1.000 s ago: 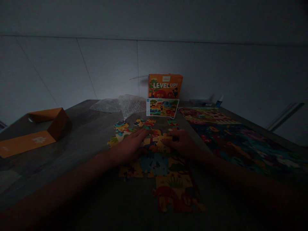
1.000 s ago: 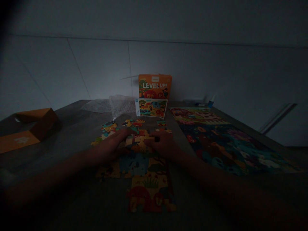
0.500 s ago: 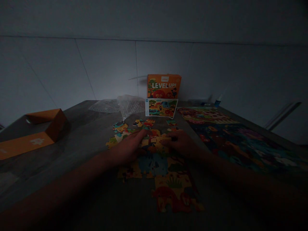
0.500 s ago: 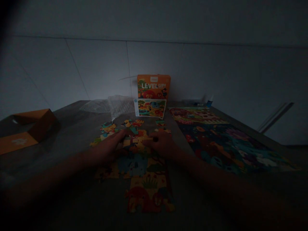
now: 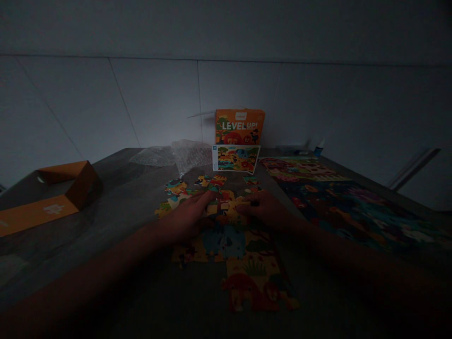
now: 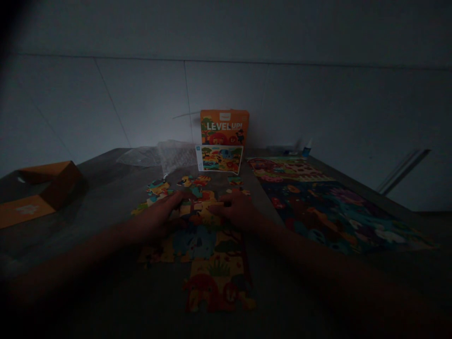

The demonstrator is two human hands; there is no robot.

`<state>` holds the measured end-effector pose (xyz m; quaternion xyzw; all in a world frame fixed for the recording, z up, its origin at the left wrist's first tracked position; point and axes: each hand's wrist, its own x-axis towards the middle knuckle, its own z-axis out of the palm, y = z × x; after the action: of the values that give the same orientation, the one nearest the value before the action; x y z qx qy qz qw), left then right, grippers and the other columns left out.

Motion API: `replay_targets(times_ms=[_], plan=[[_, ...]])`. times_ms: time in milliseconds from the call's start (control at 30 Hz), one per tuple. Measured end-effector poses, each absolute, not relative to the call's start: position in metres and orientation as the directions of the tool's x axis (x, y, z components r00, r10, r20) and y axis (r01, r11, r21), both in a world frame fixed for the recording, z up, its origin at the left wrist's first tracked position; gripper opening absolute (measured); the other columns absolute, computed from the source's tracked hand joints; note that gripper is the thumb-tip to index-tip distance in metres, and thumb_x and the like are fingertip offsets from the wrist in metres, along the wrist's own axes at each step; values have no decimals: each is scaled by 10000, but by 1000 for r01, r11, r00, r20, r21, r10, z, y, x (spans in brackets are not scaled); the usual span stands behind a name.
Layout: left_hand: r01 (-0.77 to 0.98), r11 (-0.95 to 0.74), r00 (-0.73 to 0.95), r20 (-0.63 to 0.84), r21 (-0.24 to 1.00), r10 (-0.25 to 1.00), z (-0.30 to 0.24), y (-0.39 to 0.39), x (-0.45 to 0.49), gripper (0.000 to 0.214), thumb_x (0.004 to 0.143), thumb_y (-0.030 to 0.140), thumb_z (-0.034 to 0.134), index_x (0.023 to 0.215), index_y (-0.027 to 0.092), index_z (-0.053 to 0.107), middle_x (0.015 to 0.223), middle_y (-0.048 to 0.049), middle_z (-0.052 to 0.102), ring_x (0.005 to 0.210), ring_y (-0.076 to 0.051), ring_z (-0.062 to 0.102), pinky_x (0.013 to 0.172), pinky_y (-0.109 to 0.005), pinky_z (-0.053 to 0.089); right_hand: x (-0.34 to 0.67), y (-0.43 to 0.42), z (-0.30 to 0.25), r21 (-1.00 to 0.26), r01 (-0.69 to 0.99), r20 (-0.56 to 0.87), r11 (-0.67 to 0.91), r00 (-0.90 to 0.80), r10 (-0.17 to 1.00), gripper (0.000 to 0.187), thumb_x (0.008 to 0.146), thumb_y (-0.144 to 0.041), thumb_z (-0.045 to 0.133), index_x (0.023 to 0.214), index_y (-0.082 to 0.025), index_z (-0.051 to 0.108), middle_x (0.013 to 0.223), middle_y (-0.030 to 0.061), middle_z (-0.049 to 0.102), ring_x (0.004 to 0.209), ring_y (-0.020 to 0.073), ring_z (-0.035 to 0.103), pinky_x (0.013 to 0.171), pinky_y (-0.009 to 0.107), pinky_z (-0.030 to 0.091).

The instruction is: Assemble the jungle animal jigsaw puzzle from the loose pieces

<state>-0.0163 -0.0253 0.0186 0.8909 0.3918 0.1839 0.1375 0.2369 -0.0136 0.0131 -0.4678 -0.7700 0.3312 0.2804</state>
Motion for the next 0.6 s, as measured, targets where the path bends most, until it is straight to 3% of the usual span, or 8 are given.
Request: replay_targets(times_ms=[133,300,600], plan=[[667,-625,608,188,406,772,21,-26,-15,446,836,211,596,1255,231,441,1292,-91,572,1200,-271,546,963,-394,469,237,-14,15,-776,535,105,333,-411,905,364,812,-453,585,595,-163,626,575,17,582,515,126,479,470,244,340],[666,-626,614,178,406,769,20,-25,-15,479,841,209,598,1286,219,422,1292,-101,565,1196,-277,537,982,-409,452,236,-12,12,-793,521,88,317,-417,905,360,811,-474,595,668,-153,671,637,31,617,574,146,521,504,254,368],[661,-643,622,195,388,758,17,-24,-17,518,846,194,604,1323,224,404,1296,-111,560,1201,-283,530,985,-419,453,236,-11,8,-754,526,157,392,-436,886,302,820,-419,586,710,-162,700,651,21,616,600,148,525,531,251,375]])
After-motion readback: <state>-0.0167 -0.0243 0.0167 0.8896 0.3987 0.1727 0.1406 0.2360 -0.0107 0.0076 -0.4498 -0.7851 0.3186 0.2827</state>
